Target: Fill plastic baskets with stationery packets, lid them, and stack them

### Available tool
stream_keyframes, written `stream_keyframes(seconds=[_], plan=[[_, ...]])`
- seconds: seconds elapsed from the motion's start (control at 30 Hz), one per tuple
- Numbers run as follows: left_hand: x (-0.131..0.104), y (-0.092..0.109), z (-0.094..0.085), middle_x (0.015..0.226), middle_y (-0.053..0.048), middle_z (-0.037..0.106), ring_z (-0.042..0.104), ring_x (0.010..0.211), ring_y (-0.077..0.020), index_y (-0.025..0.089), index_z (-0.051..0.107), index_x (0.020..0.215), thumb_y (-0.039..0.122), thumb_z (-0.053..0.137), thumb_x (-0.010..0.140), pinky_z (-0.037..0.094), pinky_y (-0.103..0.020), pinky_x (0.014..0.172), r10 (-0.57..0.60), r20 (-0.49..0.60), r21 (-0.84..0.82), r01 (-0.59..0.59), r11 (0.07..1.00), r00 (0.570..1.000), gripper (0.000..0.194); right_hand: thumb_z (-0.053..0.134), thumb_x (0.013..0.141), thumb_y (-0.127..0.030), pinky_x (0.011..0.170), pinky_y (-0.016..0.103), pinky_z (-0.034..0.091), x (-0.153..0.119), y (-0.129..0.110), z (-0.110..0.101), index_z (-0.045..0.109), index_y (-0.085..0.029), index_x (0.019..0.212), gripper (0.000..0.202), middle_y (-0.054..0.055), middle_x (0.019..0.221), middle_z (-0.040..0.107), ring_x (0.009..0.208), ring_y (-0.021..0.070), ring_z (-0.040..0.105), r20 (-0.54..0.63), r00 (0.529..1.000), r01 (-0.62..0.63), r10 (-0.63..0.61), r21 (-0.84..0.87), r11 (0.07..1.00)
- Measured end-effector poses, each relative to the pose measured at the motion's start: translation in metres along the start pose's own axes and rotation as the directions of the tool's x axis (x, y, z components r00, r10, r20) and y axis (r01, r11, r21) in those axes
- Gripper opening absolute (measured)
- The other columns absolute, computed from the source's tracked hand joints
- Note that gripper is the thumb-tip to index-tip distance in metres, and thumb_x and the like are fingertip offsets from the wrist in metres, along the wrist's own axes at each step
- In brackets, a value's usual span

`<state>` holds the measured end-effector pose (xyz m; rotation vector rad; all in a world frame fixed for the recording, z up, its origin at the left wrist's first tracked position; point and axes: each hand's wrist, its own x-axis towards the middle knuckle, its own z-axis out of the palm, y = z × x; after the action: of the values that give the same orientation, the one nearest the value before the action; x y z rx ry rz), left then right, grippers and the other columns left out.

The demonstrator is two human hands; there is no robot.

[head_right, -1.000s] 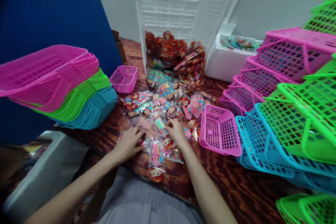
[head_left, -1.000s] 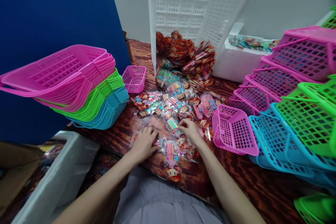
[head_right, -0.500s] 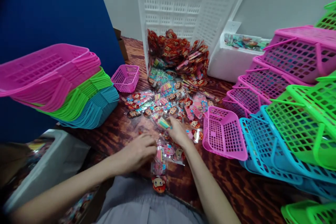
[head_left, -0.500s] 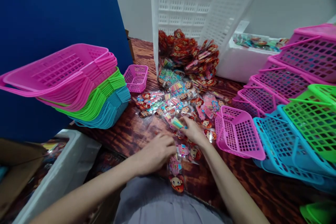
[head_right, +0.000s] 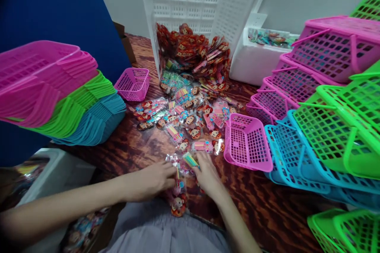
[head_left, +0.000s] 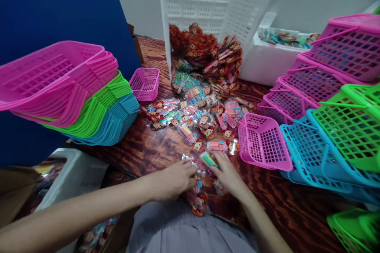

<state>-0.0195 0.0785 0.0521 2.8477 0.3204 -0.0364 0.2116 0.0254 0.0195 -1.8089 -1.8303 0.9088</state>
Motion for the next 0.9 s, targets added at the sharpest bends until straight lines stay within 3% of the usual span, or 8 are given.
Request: stream_keyframes(seconds=[0.07, 0.17, 0.33, 0.47, 0.57, 0.67, 0.83, 0.9], plan=[[0.012, 0.007, 0.001, 0.122, -0.011, 0.06, 0.051, 0.117, -0.0266, 0.019, 0.068, 0.094, 0.022, 0.063, 0.087, 0.038, -0.039, 0.103, 0.151, 0.043, 0.056, -0.153, 0.987, 0.988, 0.009, 0.053, 0.083, -0.012, 0.094, 0.042, 0.041, 0.003, -0.002, 0.007, 0.059, -0.019, 0.103, 0.022, 0.012, 0.117, 0.06, 0.114, 0.0296, 0.05, -0.012, 0.999, 0.031, -0.034, -0.198, 0.98], [0.019, 0.009, 0.005, 0.114, -0.012, 0.061, 0.051, 0.116, -0.028, 0.017, 0.067, 0.091, 0.019, 0.06, 0.087, 0.03, -0.045, 0.111, 0.173, 0.064, 0.126, -0.18, 0.976, 0.983, 0.008, 0.056, 0.082, -0.009, 0.092, 0.043, 0.041, 0.006, -0.005, 0.008, 0.059, -0.019, 0.109, 0.029, 0.012, 0.115, 0.06, 0.113, 0.031, 0.051, 0.021, 0.999, 0.032, -0.026, -0.319, 0.947], [0.002, 0.002, 0.013, 0.108, -0.01, 0.062, 0.055, 0.098, -0.026, 0.015, 0.06, 0.108, 0.013, 0.056, 0.085, 0.04, -0.041, 0.098, 0.018, 0.048, 0.093, -0.022, 0.995, 0.999, 0.023, 0.054, 0.08, -0.005, 0.086, 0.032, 0.047, 0.001, -0.002, 0.001, 0.055, -0.022, 0.106, 0.031, 0.005, 0.106, 0.061, 0.098, 0.0209, 0.059, 0.047, 0.996, 0.085, -0.081, -0.088, 0.993], [-0.007, -0.001, 0.019, 0.122, -0.012, 0.057, 0.057, 0.094, -0.0247, 0.014, 0.045, 0.135, 0.01, 0.055, 0.08, 0.044, -0.035, 0.081, -0.146, 0.023, 0.051, 0.145, 0.988, 0.989, 0.056, 0.049, 0.081, -0.002, 0.092, 0.037, 0.048, -0.003, -0.015, 0.001, 0.048, -0.023, 0.132, 0.056, 0.008, 0.12, 0.058, 0.11, 0.0244, 0.057, -0.027, 0.986, 0.154, -0.164, -0.215, 0.964], [-0.005, -0.002, 0.017, 0.1, -0.009, 0.061, 0.057, 0.084, -0.0238, 0.014, 0.058, 0.11, 0.013, 0.057, 0.08, 0.043, -0.036, 0.078, -0.201, 0.088, 0.08, 0.194, 0.978, 0.976, 0.03, 0.049, 0.084, -0.003, 0.094, 0.042, 0.049, -0.007, -0.026, 0.004, 0.035, -0.017, 0.146, 0.066, 0.013, 0.123, 0.059, 0.113, 0.0288, 0.056, -0.096, 0.967, 0.192, -0.237, -0.336, 0.922], [-0.006, 0.001, 0.012, 0.092, -0.009, 0.061, 0.056, 0.087, -0.0239, 0.016, 0.059, 0.092, 0.016, 0.056, 0.086, 0.043, -0.039, 0.084, -0.172, 0.069, 0.107, 0.165, 0.98, 0.983, 0.006, 0.051, 0.087, -0.008, 0.095, 0.046, 0.048, -0.012, -0.031, 0.006, 0.04, -0.015, 0.141, 0.055, 0.015, 0.123, 0.059, 0.114, 0.0321, 0.053, -0.173, 0.938, 0.204, -0.301, -0.425, 0.882], [-0.02, 0.009, 0.016, 0.139, -0.013, 0.047, 0.038, 0.132, -0.0325, 0.02, 0.058, 0.097, 0.021, 0.055, 0.093, 0.026, -0.056, 0.112, -0.099, -0.133, 0.144, 0.118, 0.982, 0.986, 0.006, 0.053, 0.081, 0.001, 0.082, 0.04, 0.051, -0.024, -0.023, 0.008, 0.054, -0.018, 0.119, 0.042, 0.011, 0.11, 0.059, 0.097, 0.0272, 0.059, -0.029, 0.978, 0.165, -0.206, -0.494, 0.854], [-0.027, 0.012, 0.021, 0.14, -0.013, 0.047, 0.039, 0.132, -0.0326, 0.02, 0.058, 0.105, 0.019, 0.056, 0.092, 0.031, -0.054, 0.11, -0.135, -0.132, 0.125, 0.152, 0.98, 0.982, 0.013, 0.051, 0.082, 0.002, 0.077, 0.036, 0.05, -0.029, -0.02, 0.008, 0.056, -0.019, 0.107, 0.033, 0.008, 0.102, 0.06, 0.09, 0.0247, 0.06, 0.032, 0.988, 0.147, -0.151, -0.489, 0.86]])
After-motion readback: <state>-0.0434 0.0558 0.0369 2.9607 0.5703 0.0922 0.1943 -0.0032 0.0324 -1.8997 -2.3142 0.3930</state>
